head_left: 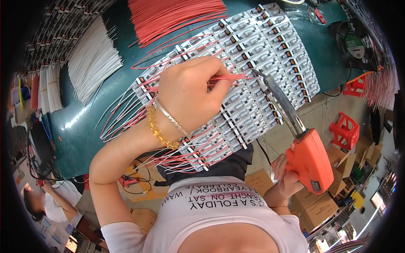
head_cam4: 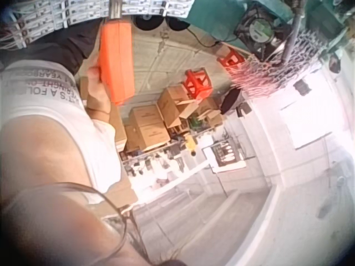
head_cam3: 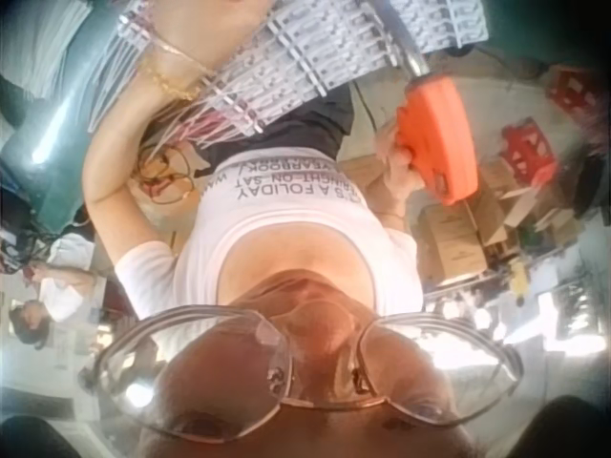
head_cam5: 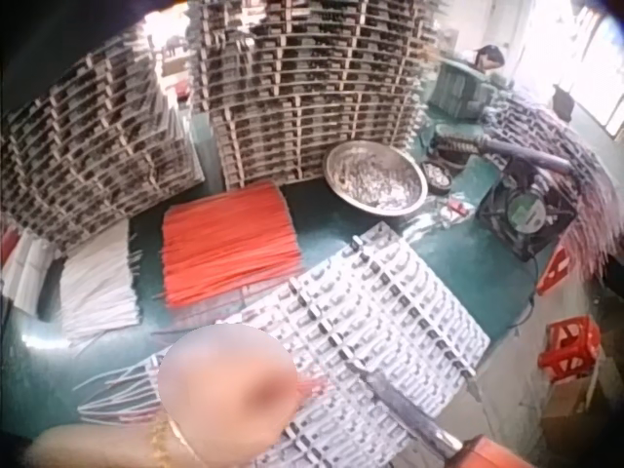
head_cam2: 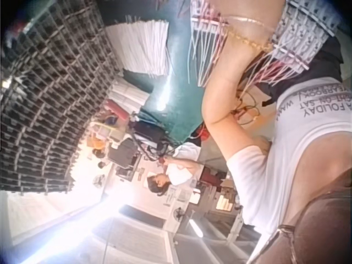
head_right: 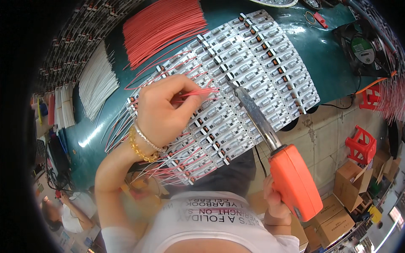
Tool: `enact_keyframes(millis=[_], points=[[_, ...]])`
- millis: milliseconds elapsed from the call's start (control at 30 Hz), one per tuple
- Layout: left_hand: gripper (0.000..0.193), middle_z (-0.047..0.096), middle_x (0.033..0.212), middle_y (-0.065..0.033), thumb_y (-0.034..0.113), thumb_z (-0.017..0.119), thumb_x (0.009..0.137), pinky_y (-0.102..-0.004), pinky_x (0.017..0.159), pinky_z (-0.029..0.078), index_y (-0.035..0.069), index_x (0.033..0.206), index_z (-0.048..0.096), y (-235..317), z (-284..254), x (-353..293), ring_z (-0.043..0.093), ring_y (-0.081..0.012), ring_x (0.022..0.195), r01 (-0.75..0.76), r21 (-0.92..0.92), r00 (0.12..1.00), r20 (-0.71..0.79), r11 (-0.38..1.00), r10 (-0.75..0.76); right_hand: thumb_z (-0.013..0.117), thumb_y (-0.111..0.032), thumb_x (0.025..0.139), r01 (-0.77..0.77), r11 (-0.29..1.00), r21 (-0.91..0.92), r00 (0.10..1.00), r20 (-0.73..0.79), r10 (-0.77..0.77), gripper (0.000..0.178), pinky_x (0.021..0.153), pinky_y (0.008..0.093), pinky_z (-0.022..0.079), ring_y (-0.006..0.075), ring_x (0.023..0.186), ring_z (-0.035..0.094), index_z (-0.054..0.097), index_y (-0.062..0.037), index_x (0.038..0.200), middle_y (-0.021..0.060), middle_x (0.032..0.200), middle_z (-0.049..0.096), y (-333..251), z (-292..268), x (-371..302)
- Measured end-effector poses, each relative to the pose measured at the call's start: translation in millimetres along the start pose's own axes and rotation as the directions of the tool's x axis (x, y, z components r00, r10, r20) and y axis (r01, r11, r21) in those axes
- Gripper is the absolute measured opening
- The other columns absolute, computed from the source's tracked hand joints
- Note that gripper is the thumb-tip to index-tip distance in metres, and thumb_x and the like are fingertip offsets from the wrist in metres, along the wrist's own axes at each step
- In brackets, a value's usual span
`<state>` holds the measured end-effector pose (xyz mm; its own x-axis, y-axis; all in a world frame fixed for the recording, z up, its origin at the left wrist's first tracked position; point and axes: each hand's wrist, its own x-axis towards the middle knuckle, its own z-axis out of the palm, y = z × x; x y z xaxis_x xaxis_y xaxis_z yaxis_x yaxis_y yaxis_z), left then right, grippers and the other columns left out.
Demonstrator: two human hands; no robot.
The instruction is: The person uses a soldering iron to attach red and white wires to a grid of electronic components on a workbench. They repeatedly pick up wires, position them on the component terminals, and apply the soldering iron to secure the connections.
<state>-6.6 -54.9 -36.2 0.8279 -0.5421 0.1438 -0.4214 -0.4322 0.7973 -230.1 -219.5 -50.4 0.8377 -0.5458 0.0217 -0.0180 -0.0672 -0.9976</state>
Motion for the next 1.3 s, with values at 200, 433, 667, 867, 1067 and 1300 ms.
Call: enact_keyframes(millis=[200, 433, 667, 867, 1067, 1300], points=[[0.008, 0.063, 0.067, -0.0088, 0.006, 0.068, 0.076, -0.0248, 0.052, 0.047, 0.0, 0.075, 0.064, 0.1, 2.5, 1.5, 0.06, -0.0137, 0.055, -0.002, 0.039, 1.0, 0.026, 0.999, 0.001, 0.063, -0.05, 0.083, -0.037, 0.999, -0.029, 0.998, 0.058, 0.039, 0.068, 0.04, 0.023, 0.034, 0.0079, 0.037, 0.04, 0.045, 0.0072, 0.116, -0.0032, 0.05, 0.04, -1.1, -1.7, -0.9], [0.009, 0.062, 0.067, -0.0082, 0.005, 0.069, 0.075, -0.0249, 0.051, 0.048, 0.0, 0.072, 0.062, -1.4, 3.5, 1.5, 0.06, -0.0151, 0.053, -0.034, 0.075, 0.999, 0.01, 0.997, 0.033, 0.063, -0.049, 0.083, 0.02, 0.987, -0.161, 0.998, 0.063, -0.01, 0.068, 0.042, 0.0234, 0.036, 0.009, 0.038, 0.04, 0.045, 0.0082, 0.114, -0.0017, 0.051, 0.041, 10.3, -8.5, -7.0], [0.012, 0.061, 0.065, -0.0081, 0.005, 0.07, 0.073, -0.0257, 0.049, 0.047, 0.0, 0.069, 0.061, -2.2, 4.4, 2.8, 0.058, -0.0162, 0.052, -0.071, 0.083, 0.997, 0.02, 0.994, 0.07, 0.062, -0.046, 0.085, 0.039, 0.998, -0.054, 0.998, 0.048, -0.037, 0.071, 0.039, 0.0226, 0.034, 0.0075, 0.036, 0.039, 0.041, 0.013, 0.119, -0.0019, 0.051, 0.042, 1.2, 1.1, -1.0], [0.011, 0.06, 0.063, -0.0081, 0.006, 0.071, 0.074, -0.0253, 0.05, 0.046, 0.0, 0.07, 0.062, -1.6, 3.8, 1.9, 0.058, -0.0158, 0.053, -0.069, 0.08, 0.998, 0.006, 0.994, 0.069, 0.062, -0.045, 0.086, 0.032, 0.999, -0.011, 0.996, 0.078, -0.031, 0.073, 0.038, 0.0221, 0.034, 0.0068, 0.036, 0.038, 0.04, 0.0134, 0.122, -0.003, 0.05, 0.042, 0.3, 1.9, 2.0], [0.007, 0.059, 0.085, -0.0074, 0.002, 0.071, 0.073, -0.0254, 0.051, 0.047, 0.002, 0.078, 0.066, -3.0, 3.0, 0.0, 0.059, -0.0144, 0.061, -0.142, -0.052, 0.986, -0.092, 0.988, 0.137, 0.062, -0.046, 0.085, -0.003, 0.999, 0.04, 0.998, 0.057, 0.0, 0.072, 0.039, 0.0217, 0.035, 0.0068, 0.036, 0.038, 0.042, 0.0114, 0.122, -0.0028, 0.05, 0.042, -1.6, 0.2, -0.3], [0.006, 0.058, 0.089, -0.007, 0.0, 0.069, 0.074, -0.0267, 0.054, 0.048, 0.002, 0.078, 0.064, -0.5, -2.8, -5.6, 0.059, -0.0155, 0.066, -0.215, 0.157, 0.972, 0.128, 0.964, 0.196, 0.062, -0.049, 0.084, -0.036, 0.998, 0.056, 0.998, 0.046, 0.034, 0.073, 0.04, 0.0225, 0.036, 0.0071, 0.037, 0.038, 0.043, 0.0103, 0.121, -0.0036, 0.049, 0.042, -11.5, -0.9, -0.5]])
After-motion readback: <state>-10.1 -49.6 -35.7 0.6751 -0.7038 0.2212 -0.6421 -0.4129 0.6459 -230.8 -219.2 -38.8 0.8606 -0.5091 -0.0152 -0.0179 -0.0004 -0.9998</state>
